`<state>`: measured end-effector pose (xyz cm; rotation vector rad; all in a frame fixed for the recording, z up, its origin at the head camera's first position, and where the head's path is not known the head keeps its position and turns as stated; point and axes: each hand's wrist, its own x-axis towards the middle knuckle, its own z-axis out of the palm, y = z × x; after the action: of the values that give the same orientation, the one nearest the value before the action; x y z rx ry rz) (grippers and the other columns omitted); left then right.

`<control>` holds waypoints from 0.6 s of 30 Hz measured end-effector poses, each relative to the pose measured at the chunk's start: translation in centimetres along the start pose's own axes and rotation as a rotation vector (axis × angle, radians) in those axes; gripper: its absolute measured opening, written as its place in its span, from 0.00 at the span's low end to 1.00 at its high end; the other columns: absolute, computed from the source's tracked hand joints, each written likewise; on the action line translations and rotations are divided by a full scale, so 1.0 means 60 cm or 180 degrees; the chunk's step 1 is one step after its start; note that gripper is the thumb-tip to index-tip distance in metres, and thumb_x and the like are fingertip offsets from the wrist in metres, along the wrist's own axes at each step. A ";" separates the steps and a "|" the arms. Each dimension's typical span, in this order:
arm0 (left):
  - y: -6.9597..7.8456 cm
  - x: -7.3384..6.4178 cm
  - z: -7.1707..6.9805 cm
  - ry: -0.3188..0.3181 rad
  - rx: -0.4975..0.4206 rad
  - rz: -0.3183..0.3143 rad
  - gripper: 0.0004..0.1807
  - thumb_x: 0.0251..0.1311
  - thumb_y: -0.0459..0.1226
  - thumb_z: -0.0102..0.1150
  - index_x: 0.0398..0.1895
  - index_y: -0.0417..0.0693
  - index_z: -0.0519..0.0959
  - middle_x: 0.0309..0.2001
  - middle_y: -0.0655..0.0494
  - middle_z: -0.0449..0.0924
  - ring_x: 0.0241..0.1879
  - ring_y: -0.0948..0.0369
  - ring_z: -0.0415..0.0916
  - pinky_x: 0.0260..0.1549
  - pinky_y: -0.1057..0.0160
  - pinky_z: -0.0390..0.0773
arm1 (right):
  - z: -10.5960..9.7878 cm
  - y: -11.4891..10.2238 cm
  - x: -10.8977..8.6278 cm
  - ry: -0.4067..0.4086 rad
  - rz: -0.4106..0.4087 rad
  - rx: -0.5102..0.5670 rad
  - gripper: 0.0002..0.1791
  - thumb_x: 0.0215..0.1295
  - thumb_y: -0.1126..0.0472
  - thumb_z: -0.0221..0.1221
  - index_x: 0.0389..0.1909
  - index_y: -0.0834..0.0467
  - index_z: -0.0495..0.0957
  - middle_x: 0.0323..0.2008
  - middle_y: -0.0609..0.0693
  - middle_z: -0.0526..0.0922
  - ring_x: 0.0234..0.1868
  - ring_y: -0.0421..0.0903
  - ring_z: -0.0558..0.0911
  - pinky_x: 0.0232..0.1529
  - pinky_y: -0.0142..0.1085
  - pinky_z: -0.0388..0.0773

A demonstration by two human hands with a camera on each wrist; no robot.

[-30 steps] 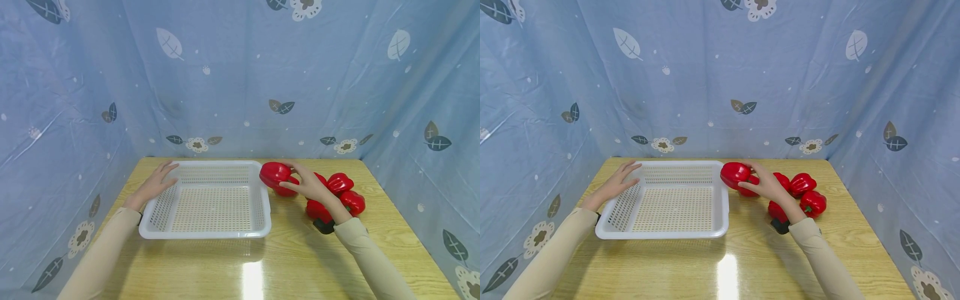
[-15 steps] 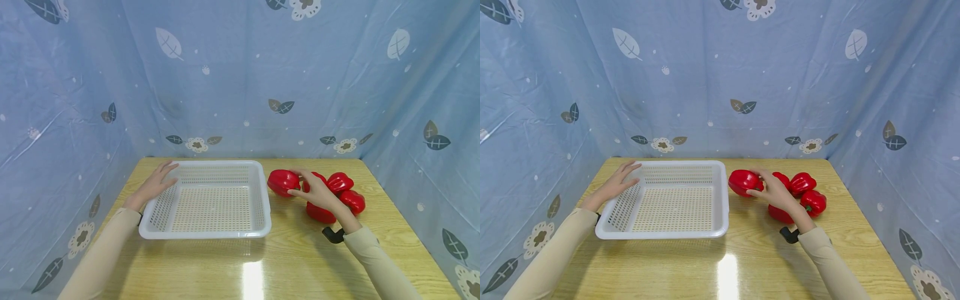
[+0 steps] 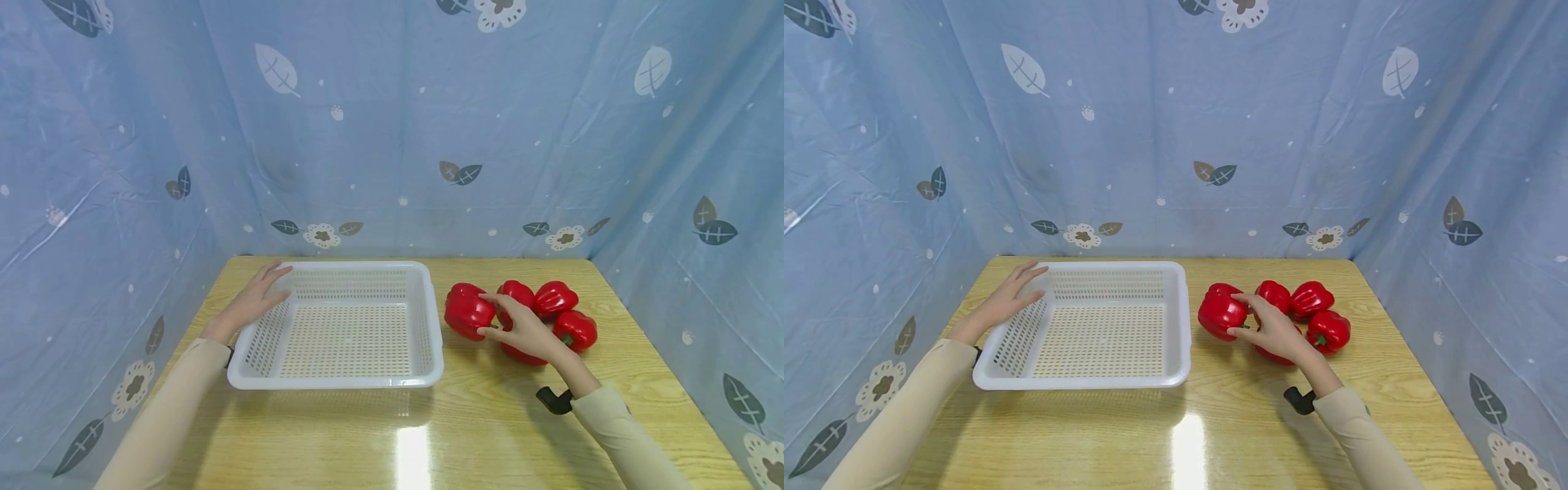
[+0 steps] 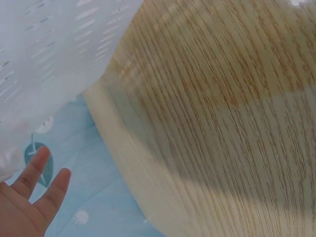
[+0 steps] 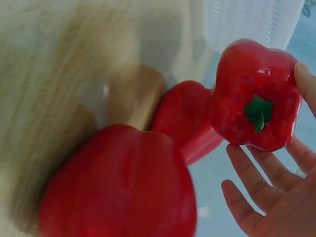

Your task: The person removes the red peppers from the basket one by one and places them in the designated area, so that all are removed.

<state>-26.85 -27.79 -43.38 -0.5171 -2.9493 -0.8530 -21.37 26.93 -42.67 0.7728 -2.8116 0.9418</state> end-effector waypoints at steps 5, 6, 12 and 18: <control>0.002 -0.001 0.000 0.0005 -0.0011 0.0011 0.34 0.65 0.48 0.50 0.71 0.50 0.54 0.73 0.44 0.38 0.70 0.38 0.39 0.60 0.31 0.47 | 0.007 0.010 -0.010 -0.0056 -0.0008 -0.0008 0.39 0.52 0.44 0.65 0.62 0.56 0.65 0.55 0.53 0.73 0.49 0.51 0.75 0.47 0.51 0.76; 0.002 -0.001 0.000 0.0007 -0.0008 0.0016 0.34 0.65 0.47 0.50 0.71 0.50 0.54 0.73 0.43 0.38 0.70 0.38 0.39 0.59 0.31 0.48 | 0.008 0.012 -0.012 -0.0069 -0.0007 -0.0017 0.39 0.52 0.44 0.65 0.62 0.55 0.65 0.54 0.52 0.74 0.46 0.50 0.76 0.46 0.49 0.76; 0.000 0.000 0.000 0.0006 -0.0030 0.0013 0.34 0.65 0.47 0.50 0.71 0.50 0.53 0.73 0.43 0.38 0.70 0.39 0.38 0.60 0.31 0.48 | 0.018 0.023 -0.017 -0.0105 -0.0002 -0.0168 0.39 0.50 0.41 0.65 0.61 0.53 0.67 0.46 0.45 0.75 0.34 0.48 0.76 0.34 0.40 0.75; -0.003 0.002 0.001 -0.0016 -0.0027 -0.0013 0.35 0.65 0.49 0.49 0.72 0.51 0.52 0.73 0.45 0.37 0.70 0.39 0.38 0.60 0.31 0.47 | 0.022 0.026 -0.020 -0.0190 -0.0027 -0.0195 0.39 0.49 0.41 0.66 0.60 0.54 0.68 0.44 0.46 0.76 0.37 0.47 0.76 0.35 0.39 0.77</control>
<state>-27.00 -27.85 -43.50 -0.5148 -2.9535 -0.8663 -20.96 27.75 -44.85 0.8179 -2.8706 0.8407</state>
